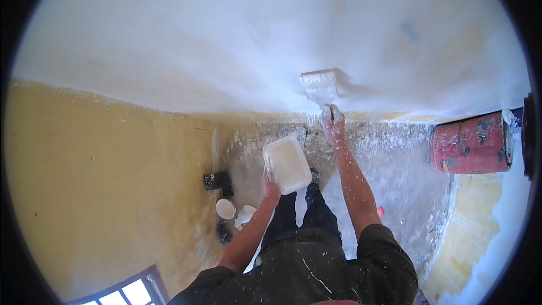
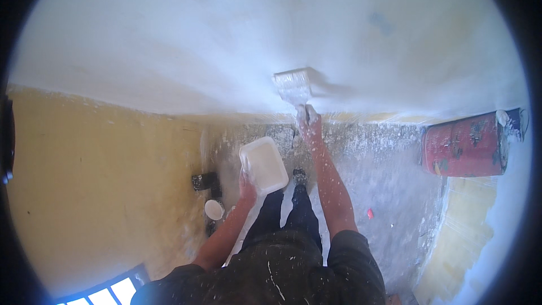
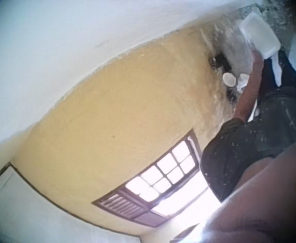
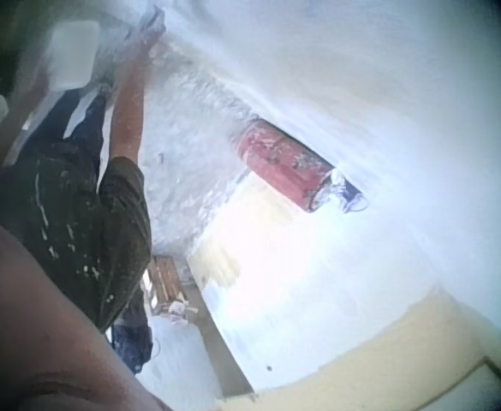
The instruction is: The person applies white plaster to a yellow wall using a wide brush, dipping the brush into a small white container of plaster and spreading it in vertical strokes.
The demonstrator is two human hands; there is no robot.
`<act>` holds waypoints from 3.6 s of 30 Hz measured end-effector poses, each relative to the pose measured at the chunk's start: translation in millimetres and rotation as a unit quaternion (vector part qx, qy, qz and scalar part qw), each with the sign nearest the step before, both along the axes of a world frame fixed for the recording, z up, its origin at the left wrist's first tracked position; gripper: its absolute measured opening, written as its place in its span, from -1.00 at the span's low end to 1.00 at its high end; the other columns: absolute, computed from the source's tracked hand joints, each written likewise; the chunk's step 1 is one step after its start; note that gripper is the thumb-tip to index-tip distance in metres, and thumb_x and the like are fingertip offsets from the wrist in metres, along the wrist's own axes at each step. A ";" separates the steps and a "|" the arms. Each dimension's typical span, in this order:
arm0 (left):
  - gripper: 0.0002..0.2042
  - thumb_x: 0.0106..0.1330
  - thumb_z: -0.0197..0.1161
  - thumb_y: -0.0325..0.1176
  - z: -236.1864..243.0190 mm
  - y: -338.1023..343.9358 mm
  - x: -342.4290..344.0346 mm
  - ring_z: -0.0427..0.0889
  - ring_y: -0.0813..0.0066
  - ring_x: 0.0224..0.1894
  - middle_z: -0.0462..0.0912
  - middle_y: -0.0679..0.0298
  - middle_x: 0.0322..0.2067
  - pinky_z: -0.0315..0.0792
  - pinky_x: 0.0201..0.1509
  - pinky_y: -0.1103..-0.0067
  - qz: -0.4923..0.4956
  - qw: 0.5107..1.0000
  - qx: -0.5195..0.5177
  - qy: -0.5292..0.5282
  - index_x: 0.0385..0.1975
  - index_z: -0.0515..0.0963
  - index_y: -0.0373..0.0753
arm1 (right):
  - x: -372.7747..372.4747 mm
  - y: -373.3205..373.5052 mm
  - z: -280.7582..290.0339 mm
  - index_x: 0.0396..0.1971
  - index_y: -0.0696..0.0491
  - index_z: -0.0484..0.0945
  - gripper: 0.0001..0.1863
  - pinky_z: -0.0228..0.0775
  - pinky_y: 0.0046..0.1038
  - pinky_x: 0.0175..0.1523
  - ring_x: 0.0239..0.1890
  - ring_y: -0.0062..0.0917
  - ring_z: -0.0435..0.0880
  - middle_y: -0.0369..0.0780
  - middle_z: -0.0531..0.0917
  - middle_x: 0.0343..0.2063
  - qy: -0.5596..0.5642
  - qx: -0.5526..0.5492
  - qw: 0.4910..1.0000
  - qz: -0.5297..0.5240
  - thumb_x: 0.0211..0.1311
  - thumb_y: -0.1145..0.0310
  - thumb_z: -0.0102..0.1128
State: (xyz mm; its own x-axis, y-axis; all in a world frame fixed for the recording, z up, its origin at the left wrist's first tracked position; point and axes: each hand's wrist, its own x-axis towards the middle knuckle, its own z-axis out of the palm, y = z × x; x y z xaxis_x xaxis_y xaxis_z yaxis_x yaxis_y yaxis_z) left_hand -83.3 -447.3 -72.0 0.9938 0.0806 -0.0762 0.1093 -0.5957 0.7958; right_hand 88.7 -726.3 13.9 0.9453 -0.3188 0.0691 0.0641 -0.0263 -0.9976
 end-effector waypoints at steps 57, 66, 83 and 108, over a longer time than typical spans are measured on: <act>-0.57 0.34 -0.15 -0.30 82.1 -10.0 0.9 0.31 0.43 0.06 0.28 0.19 0.06 0.24 0.13 0.55 0.178 0.909 -0.354 0.132 0.17 0.09 -0.31 | -53.9 77.7 189.4 -0.43 0.09 0.38 -0.70 0.09 -0.65 -0.70 -0.75 -0.73 0.27 -0.36 0.34 -0.75 0.055 0.253 0.965 0.051 0.25 0.14 -0.11; -0.60 0.32 -0.17 -0.38 45.2 2.5 -4.5 0.30 0.37 0.08 0.27 0.13 0.08 0.24 0.13 0.54 0.165 0.925 -0.309 0.148 0.15 0.12 -0.32 | 4.8 54.3 4.1 -0.27 0.08 0.40 -0.73 0.11 -0.64 -0.66 -0.73 -0.72 0.27 -0.38 0.35 -0.73 -0.045 0.138 0.989 0.003 0.24 0.16 -0.04; -0.57 0.31 -0.23 -0.43 -13.7 39.4 -35.1 0.25 0.35 0.13 0.16 0.13 0.17 0.15 0.18 0.55 0.126 0.942 -0.293 0.099 0.20 0.07 -0.30 | 3.7 45.8 59.2 -0.35 0.06 0.35 -0.86 0.09 -0.63 -0.70 -0.73 -0.69 0.30 -0.36 0.37 -0.64 0.229 0.307 0.924 0.009 0.14 0.33 -0.02; -0.62 0.38 -0.25 -0.31 36.2 43.6 22.7 0.36 0.34 0.05 0.36 0.07 0.02 0.19 0.14 0.53 -0.111 0.986 0.065 -0.102 0.13 0.17 -0.36 | -30.8 29.9 42.4 -0.62 -0.04 0.36 -0.79 0.05 -0.62 -0.76 -0.80 -0.67 0.22 -0.41 0.26 -0.78 0.244 0.303 0.921 0.028 0.14 0.23 0.03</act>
State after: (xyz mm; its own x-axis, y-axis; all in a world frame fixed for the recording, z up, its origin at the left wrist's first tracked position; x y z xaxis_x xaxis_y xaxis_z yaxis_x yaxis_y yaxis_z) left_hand -60.6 -403.6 -35.8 0.9815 -0.1457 0.1239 -0.1905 -0.6847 0.7035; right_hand 57.9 -696.3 56.3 0.8324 -0.1087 -0.5435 -0.4123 0.5338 -0.7383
